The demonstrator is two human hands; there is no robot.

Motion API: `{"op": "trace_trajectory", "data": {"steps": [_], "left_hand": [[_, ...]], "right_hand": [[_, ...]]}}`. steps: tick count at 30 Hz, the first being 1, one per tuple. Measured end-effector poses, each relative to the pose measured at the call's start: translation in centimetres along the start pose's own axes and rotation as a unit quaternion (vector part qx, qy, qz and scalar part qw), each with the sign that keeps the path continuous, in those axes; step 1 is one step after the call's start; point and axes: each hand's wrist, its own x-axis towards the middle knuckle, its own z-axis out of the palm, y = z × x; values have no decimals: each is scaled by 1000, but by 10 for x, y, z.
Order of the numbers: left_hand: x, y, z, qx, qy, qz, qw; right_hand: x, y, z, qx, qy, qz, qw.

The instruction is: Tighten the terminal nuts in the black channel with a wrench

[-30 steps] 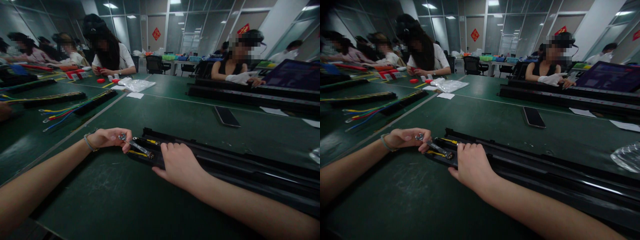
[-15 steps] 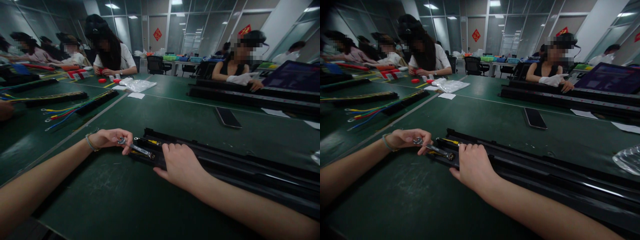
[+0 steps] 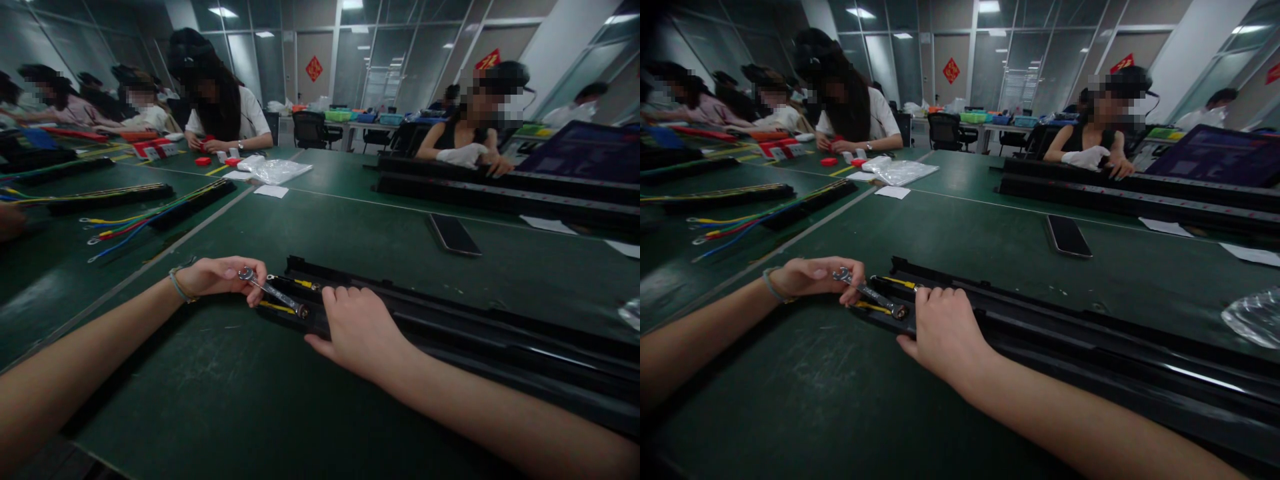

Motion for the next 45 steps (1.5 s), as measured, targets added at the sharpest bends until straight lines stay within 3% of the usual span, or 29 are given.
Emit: {"op": "trace_trajectory", "data": {"steps": [12,25,45], "left_hand": [[3,3,0,77,-36,6,996],[-2,2,-1,27,-7,-7,1000],[0,-2,-3,22,-16,-1,1000]], "right_hand": [[0,0,-3,-8,-28,-1,1000],[0,-1,-2,2,-12,-1,1000],[0,-1,-3,-6,-23,0,1000]]}}
